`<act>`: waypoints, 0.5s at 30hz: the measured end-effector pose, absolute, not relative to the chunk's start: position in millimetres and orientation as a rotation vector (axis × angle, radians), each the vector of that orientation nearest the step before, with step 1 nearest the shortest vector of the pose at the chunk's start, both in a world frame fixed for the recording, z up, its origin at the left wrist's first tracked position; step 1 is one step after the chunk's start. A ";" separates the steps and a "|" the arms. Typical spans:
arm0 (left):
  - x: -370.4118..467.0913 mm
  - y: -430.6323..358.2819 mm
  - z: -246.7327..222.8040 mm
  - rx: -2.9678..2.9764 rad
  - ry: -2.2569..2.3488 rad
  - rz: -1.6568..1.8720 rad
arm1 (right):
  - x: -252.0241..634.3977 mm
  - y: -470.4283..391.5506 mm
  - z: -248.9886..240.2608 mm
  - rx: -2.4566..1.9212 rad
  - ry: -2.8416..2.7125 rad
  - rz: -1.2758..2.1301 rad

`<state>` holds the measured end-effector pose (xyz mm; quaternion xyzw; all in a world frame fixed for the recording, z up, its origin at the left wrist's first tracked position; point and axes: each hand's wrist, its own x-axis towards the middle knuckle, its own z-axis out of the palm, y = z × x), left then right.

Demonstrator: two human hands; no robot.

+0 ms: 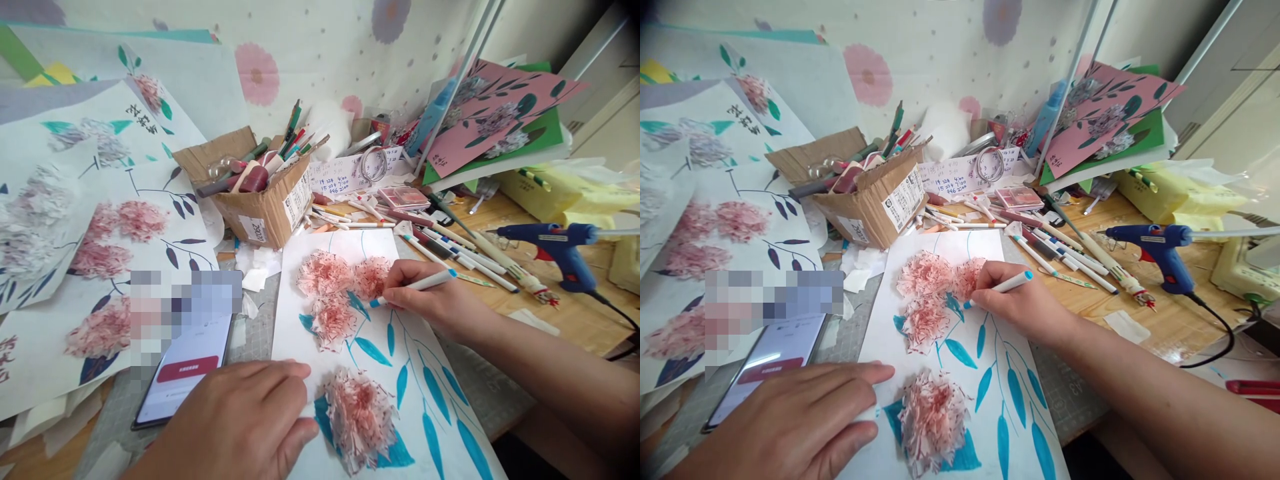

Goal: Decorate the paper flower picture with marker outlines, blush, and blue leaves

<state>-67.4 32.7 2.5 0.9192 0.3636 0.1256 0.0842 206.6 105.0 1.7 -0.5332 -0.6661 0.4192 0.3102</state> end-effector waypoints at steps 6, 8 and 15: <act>-67.1 31.8 1.6 2.745 1.101 0.400 | 209.6 104.2 0.5 -1.402 -1.783 1.117; -66.9 31.9 -2.3 2.752 1.100 0.481 | 209.8 104.1 1.1 -1.397 -1.788 1.122; -66.4 31.9 -3.8 2.760 1.093 0.474 | 207.0 105.4 2.4 -1.401 -1.773 1.141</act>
